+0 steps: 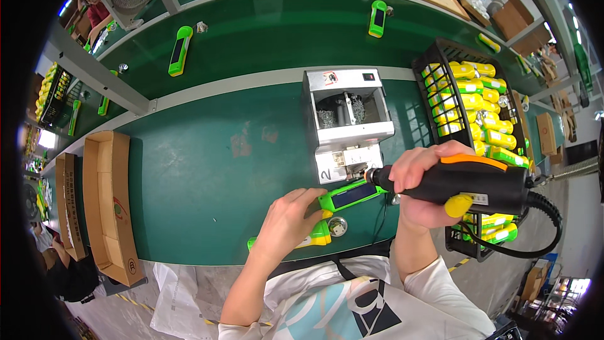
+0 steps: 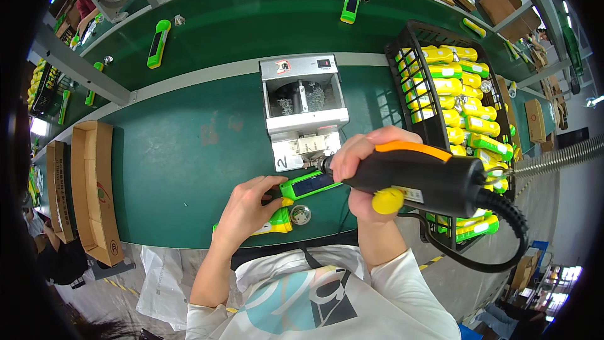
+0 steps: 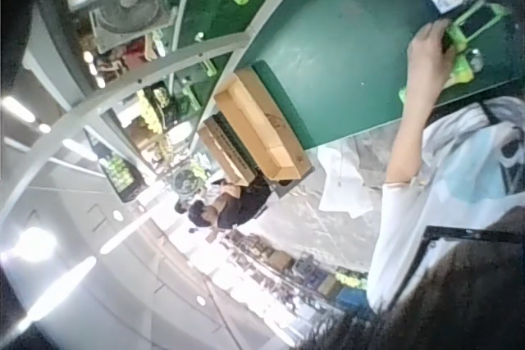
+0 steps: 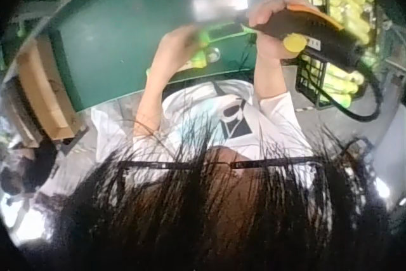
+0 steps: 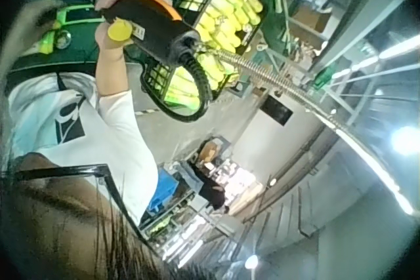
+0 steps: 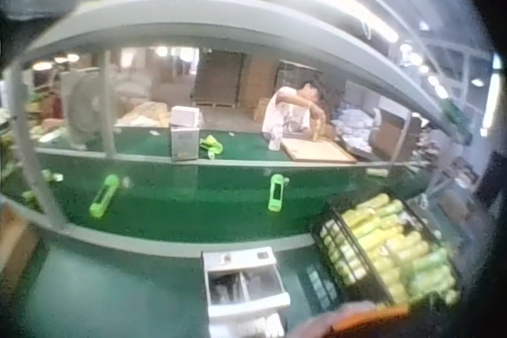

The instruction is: The person assembles flashlights by taking them from a crate, fastening components with an electric screwdriver, and placing the assembled flashlights onto a conveyor belt.

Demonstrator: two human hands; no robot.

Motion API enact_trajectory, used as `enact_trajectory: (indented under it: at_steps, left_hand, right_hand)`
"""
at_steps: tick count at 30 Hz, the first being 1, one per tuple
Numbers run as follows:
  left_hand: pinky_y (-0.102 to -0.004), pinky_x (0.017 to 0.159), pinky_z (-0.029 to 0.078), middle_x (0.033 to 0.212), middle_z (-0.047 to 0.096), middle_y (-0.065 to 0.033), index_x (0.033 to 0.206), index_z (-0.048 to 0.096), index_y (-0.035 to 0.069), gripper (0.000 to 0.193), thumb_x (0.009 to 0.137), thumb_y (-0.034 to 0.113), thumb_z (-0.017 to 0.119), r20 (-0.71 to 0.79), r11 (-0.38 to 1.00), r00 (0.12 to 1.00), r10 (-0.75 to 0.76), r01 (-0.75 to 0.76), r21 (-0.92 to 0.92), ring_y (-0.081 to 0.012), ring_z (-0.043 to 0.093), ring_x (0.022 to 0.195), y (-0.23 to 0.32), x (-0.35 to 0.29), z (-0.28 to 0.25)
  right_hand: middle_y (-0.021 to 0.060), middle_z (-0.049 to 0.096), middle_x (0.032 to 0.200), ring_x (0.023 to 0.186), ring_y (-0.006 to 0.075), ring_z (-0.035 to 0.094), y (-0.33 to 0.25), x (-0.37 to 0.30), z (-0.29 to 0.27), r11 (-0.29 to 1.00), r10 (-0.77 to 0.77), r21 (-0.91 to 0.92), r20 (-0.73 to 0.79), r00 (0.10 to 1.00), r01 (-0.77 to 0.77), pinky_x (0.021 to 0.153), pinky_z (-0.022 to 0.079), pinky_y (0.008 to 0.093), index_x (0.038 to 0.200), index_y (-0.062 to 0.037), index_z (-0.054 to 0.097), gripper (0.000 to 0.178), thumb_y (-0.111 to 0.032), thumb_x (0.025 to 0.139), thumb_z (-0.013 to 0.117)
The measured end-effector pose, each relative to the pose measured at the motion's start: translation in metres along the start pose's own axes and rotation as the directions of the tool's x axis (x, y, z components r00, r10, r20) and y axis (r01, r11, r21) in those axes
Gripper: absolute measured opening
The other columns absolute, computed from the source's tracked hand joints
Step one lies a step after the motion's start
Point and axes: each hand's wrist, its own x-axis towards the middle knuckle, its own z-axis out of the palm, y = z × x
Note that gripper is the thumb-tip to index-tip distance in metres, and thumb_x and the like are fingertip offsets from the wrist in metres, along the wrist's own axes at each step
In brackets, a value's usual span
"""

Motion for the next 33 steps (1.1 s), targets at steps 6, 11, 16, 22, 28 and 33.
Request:
enact_trajectory:
  at_steps: [6, 11, 16, 22, 28, 33]
  left_hand:
    - [-0.0361, 0.077, 0.063, 0.095, 0.070, -0.0135, 0.122, 0.072, 0.004, 0.039, 0.084, 0.002, 0.081, -0.003, 1.000, 1.000, -0.005, 0.005, 0.023, -0.0276, 0.074, 0.082, 0.004, 0.002, -0.001]
    - [-0.0360, 0.077, 0.063, 0.096, 0.070, -0.0134, 0.122, 0.072, 0.004, 0.039, 0.084, 0.000, 0.080, -0.013, 1.000, 1.000, 0.003, -0.002, 0.023, -0.0277, 0.074, 0.082, -0.001, 0.000, 0.000]
    - [-0.0359, 0.077, 0.062, 0.095, 0.070, -0.0134, 0.121, 0.072, 0.003, 0.039, 0.083, -0.002, 0.079, -0.010, 1.000, 1.000, 0.004, -0.003, 0.014, -0.0274, 0.075, 0.082, 0.002, 0.002, -0.001]
    - [-0.0403, 0.082, 0.060, 0.107, 0.076, -0.0164, 0.121, 0.073, 0.002, 0.039, 0.082, 0.001, 0.079, -0.045, 0.985, 0.990, 0.133, -0.127, 0.117, -0.0334, 0.073, 0.091, 0.002, 0.001, 0.002]
    - [-0.0446, 0.090, 0.059, 0.121, 0.075, -0.0156, 0.121, 0.072, 0.000, 0.037, 0.084, 0.006, 0.076, -0.064, 0.982, 0.987, 0.149, -0.140, 0.128, -0.0355, 0.071, 0.102, 0.001, 0.004, 0.014]
    - [-0.0445, 0.094, 0.058, 0.123, 0.074, -0.0163, 0.124, 0.071, -0.001, 0.042, 0.083, 0.006, 0.078, -0.029, 0.992, 0.993, 0.112, -0.110, 0.065, -0.0354, 0.070, 0.108, 0.000, 0.007, 0.010]
  right_hand:
    - [0.0087, 0.058, 0.073, 0.054, 0.0214, 0.057, 0.007, -0.002, -0.002, 0.999, 0.045, 0.003, 0.037, 0.998, -0.046, 0.055, 0.052, 0.0368, 0.124, -0.0022, 0.044, 0.072, -0.068, 0.096, 0.059]
    - [0.0083, 0.058, 0.073, 0.056, 0.0212, 0.057, 0.012, -0.004, 0.003, 0.998, 0.047, -0.035, 0.063, 0.997, -0.045, 0.056, 0.052, 0.0364, 0.125, -0.0024, 0.044, 0.078, -0.072, 0.094, 0.062]
    - [0.0088, 0.060, 0.074, 0.058, 0.0213, 0.059, 0.017, -0.006, 0.005, 0.998, -0.034, -0.043, 0.111, 0.993, 0.039, 0.057, 0.054, 0.0359, 0.125, -0.0029, 0.045, 0.077, -0.069, 0.092, 0.068]
    - [0.0088, 0.060, 0.075, 0.060, 0.0204, 0.060, 0.014, -0.015, 0.007, 0.980, 0.034, -0.198, 0.147, 0.989, -0.005, 0.058, 0.055, 0.0358, 0.124, -0.0038, 0.046, 0.073, -0.066, 0.094, 0.069]
    - [0.0104, 0.060, 0.075, 0.059, 0.0215, 0.060, 0.001, -0.023, 0.015, 0.991, 0.103, -0.098, 0.096, 0.990, -0.093, 0.057, 0.054, 0.0367, 0.126, -0.0023, 0.044, 0.076, -0.067, 0.094, 0.068]
    - [0.0105, 0.061, 0.075, 0.057, 0.0223, 0.061, 0.002, -0.034, 0.010, 0.989, 0.148, -0.004, 0.235, 0.961, -0.151, 0.057, 0.054, 0.0376, 0.125, -0.0014, 0.046, 0.076, -0.067, 0.094, 0.068]
